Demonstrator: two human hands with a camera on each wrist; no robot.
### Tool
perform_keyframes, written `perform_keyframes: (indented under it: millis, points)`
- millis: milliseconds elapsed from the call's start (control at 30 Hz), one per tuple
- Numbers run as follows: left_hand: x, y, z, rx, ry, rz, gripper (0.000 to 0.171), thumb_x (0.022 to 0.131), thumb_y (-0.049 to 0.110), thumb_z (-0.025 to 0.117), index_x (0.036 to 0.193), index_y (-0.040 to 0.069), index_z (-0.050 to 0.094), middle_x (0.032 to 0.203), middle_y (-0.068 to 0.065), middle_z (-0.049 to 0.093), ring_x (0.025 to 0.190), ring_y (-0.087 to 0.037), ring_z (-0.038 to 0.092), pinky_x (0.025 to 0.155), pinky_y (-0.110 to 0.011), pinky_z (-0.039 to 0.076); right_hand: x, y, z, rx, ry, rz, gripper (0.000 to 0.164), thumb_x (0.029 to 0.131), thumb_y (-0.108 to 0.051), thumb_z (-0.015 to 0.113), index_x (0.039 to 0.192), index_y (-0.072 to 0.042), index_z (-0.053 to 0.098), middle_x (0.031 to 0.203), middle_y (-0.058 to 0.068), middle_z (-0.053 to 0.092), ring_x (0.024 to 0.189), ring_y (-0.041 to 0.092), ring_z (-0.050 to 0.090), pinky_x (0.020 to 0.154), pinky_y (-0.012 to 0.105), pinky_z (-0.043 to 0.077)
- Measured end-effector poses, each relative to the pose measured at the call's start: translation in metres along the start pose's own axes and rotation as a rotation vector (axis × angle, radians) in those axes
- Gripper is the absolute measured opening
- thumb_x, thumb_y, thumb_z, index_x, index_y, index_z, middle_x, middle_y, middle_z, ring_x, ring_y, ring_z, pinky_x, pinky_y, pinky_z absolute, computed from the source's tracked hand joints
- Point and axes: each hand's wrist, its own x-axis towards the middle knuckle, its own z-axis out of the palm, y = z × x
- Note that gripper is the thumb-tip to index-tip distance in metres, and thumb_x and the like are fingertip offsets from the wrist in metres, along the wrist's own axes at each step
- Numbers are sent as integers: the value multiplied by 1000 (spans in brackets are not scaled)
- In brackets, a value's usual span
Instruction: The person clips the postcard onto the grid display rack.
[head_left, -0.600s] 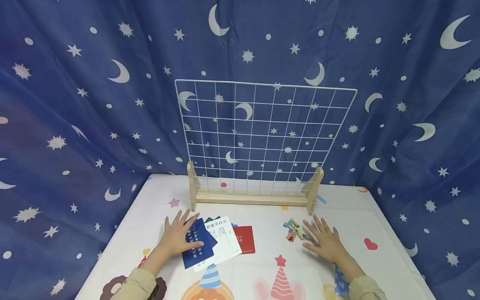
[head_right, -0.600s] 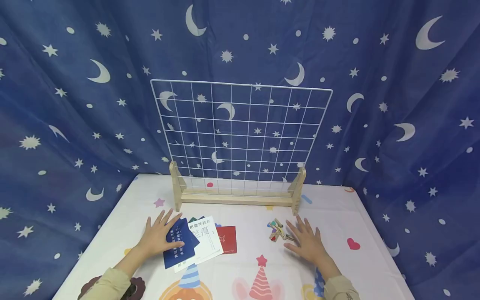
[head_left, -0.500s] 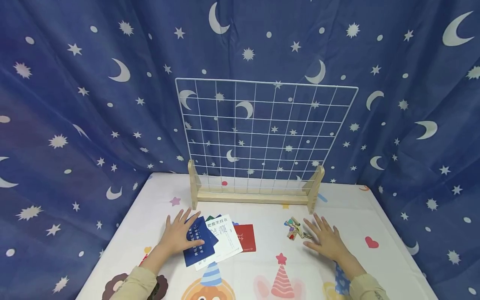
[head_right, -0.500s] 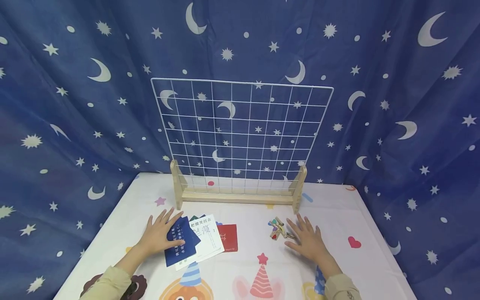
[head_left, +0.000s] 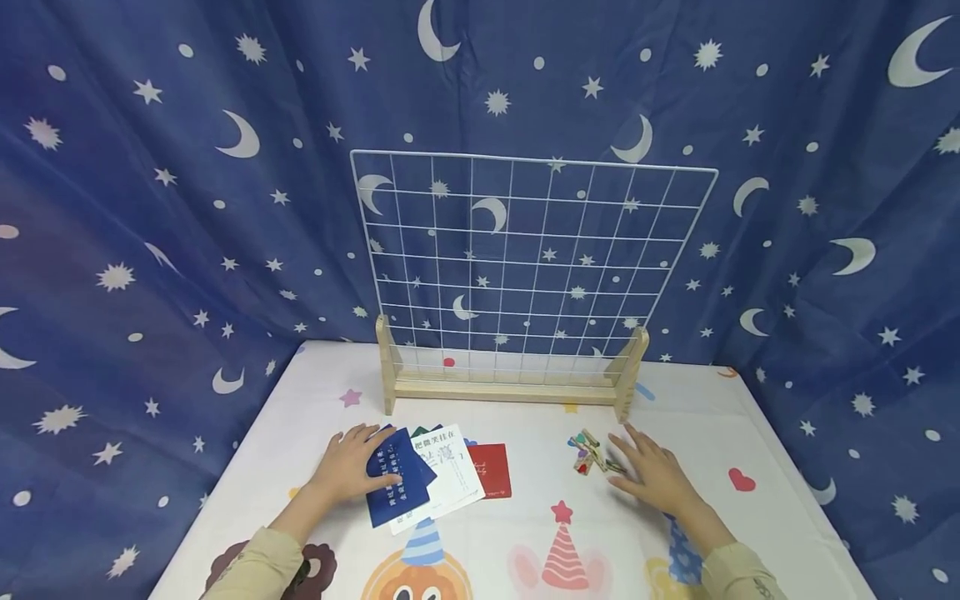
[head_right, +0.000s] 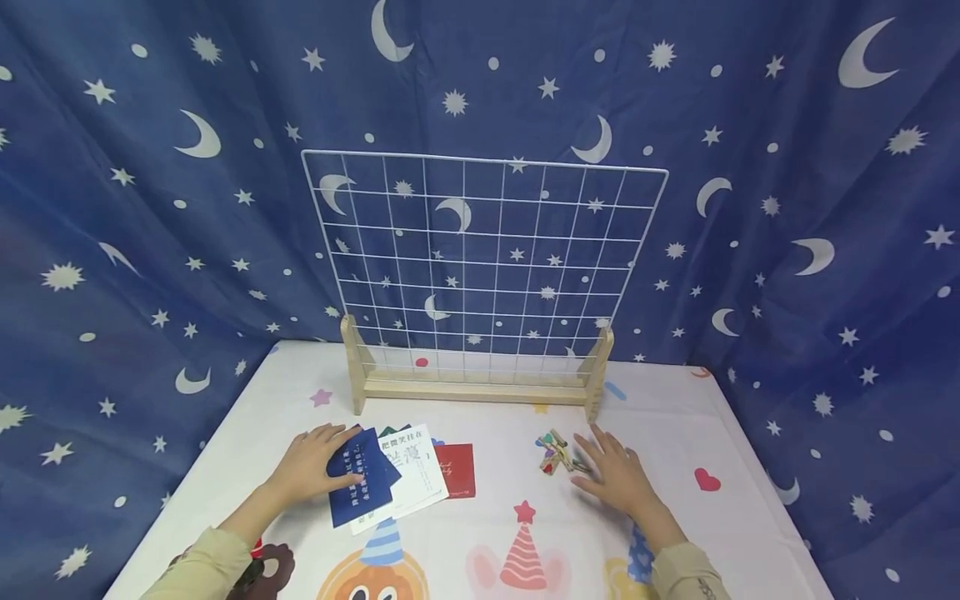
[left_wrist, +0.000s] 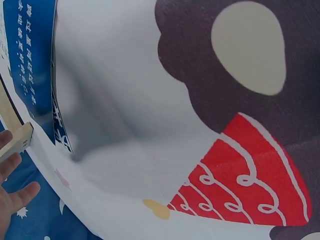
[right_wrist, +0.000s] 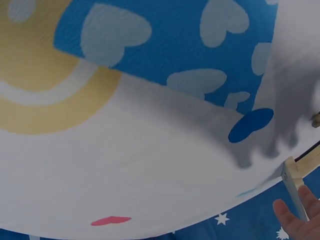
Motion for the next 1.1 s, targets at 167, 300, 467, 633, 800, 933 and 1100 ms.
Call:
perform_keyframes:
  millis: [167,300,467,633,800,933,1100]
  points:
    - [0,-4,0,2,-15,-10,81,70,68,65,131,16,54,127,-16,58,119,-38,52,95,-59,42,-2,-2,-4,-27,-2,-2,67,79,-43,71,135,-11,51,142,23,42,120,45,49,86,64,44]
    - [0,-6,-1,4,-21,-7,74,72,66,64,124,14,60,121,-16,62,114,-36,56,93,-57,44,-3,-4,-8,-46,0,0,62,79,-38,72,131,-10,54,138,24,47,115,45,52,85,62,46]
    - [0,-7,-4,7,1,7,62,75,59,66,114,11,65,112,-14,66,107,-34,60,90,-55,47,-4,-5,-10,-64,19,-30,55,80,-34,72,127,-10,57,129,25,54,104,44,59,80,58,50]
    - [-1,-9,-8,0,24,13,50,78,49,69,108,9,67,105,-12,69,101,-31,63,87,-51,49,-5,-8,-12,-65,13,-19,48,80,-32,72,121,-8,61,120,22,61,102,42,61,79,56,51]
    - [-1,-10,-13,-33,38,-26,43,79,41,72,104,6,69,101,-11,71,96,-31,65,84,-50,51,-4,-12,-15,-47,3,6,39,80,-26,73,111,-5,66,110,18,66,99,37,63,80,52,52]
    - [1,-13,-14,-56,26,-67,41,79,39,73,103,6,69,101,-11,71,95,-31,66,84,-50,51,-1,-14,-18,-19,4,26,35,79,-22,74,109,-4,67,106,15,68,96,35,65,80,50,53]
    - [2,-19,-13,-67,0,-82,45,79,40,72,107,5,67,104,-13,70,97,-33,64,83,-51,51,2,-16,-20,14,-26,63,34,81,-21,73,110,-5,66,105,14,69,96,34,65,81,50,53]
